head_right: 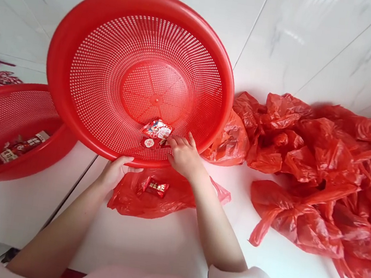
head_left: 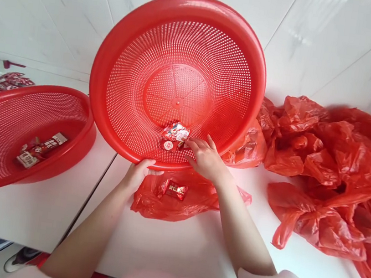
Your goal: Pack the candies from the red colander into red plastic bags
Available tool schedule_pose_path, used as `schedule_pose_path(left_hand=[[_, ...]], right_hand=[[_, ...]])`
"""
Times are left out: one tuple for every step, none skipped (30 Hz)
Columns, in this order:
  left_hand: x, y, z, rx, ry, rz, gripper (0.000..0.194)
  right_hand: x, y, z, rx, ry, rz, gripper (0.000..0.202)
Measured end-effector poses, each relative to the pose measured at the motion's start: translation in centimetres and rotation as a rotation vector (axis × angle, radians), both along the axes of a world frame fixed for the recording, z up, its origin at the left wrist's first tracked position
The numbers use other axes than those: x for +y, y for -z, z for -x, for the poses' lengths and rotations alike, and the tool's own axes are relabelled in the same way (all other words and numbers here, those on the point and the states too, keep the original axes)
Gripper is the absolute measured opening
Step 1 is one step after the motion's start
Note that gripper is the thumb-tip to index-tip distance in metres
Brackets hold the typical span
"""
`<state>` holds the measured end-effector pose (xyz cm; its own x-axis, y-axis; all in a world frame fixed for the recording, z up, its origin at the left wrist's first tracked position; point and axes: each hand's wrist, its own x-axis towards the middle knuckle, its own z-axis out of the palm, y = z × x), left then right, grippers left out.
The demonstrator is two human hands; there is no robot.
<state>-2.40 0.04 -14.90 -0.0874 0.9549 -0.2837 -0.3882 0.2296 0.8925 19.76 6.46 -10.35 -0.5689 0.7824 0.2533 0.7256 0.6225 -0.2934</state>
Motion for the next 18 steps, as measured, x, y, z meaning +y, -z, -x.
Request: schedule_pose_path(left_hand=[[0.0,0.0,0.0,-0.004,-0.002,-0.003,0.029],[0.1,0.0,-0.1,-0.004,-0.002,-0.003,0.03],[0.1,0.0,-0.1,-0.003,0.001,-0.002,0.03],[0.1,0.0,0.0,-0.001,0.007,-0.001,0.03],[0.1,0.0,0.0,0.0,0.012,-0.001,0.03],[0.1,-0.1,0.1,0.001,0.013,-0.001,0.031],[0.1,-0.1,0.1,-0.001,0.015,0.004,0.031],[0.1,-0.2,0.2,-0.005,0.019,0.014,0.032],[0.1,-0.2,0.3,-0.008,0.019,0.026,0.032],[0.1,-0.3,0.3,-0.011,0.017,0.039,0.033],[0.1,-0.5,0.4,-0.012,0.011,0.049,0.033],[0.1,-0.6,0.4,-0.01,0.002,0.054,0.034],[0.1,-0.7,0.4,-0.004,-0.007,0.052,0.034],[0.1,-0.8,0.4,0.004,-0.015,0.047,0.034],[0.1,-0.9,0.5,0.012,-0.018,0.041,0.033],[0.1,-1.0,0.5,0.019,-0.016,0.036,0.033],[0.1,-1.1,0.4,0.027,-0.012,0.029,0.033],[0.1,-1.2,0.4,0.034,-0.007,0.021,0.033]], right_hand=[[0.0,0.1,0.0,-0.009,-0.01,0.03,0.036],[0.0,0.0,-0.1,0.006,-0.03,0.07,0.033],[-0.1,-0.1,-0.1,0.042,-0.054,0.118,0.03],[-0.2,-0.3,-0.2,0.098,-0.073,0.168,0.029],[-0.3,-0.5,-0.2,0.168,-0.083,0.221,0.028],[-0.3,-0.8,-0.2,0.245,-0.084,0.281,0.028],[-0.4,-0.9,-0.3,0.323,-0.078,0.356,0.027],[-0.4,-1.0,-0.3,0.403,-0.071,0.442,0.027],[-0.4,-1.1,-0.4,0.48,-0.07,0.535,0.028],[-0.3,-1.1,-0.4,0.557,-0.077,0.626,0.028],[-0.3,-1.1,-0.4,0.631,-0.092,0.709,0.029],[-0.2,-1.1,-0.5,0.701,-0.107,0.775,0.029],[-0.1,-1.2,-0.5,0.771,-0.118,0.826,0.029],[-0.1,-1.3,-0.5,0.845,-0.124,0.866,0.029],[-0.1,-1.4,-0.5,0.919,-0.129,0.901,0.029],[-0.1,-1.6,-0.5,0.994,-0.136,0.929,0.029],[-0.1,-1.7,-0.5,1.063,-0.147,0.946,0.03],[-0.2,-1.9,-0.6,1.122,-0.159,0.948,0.032]])
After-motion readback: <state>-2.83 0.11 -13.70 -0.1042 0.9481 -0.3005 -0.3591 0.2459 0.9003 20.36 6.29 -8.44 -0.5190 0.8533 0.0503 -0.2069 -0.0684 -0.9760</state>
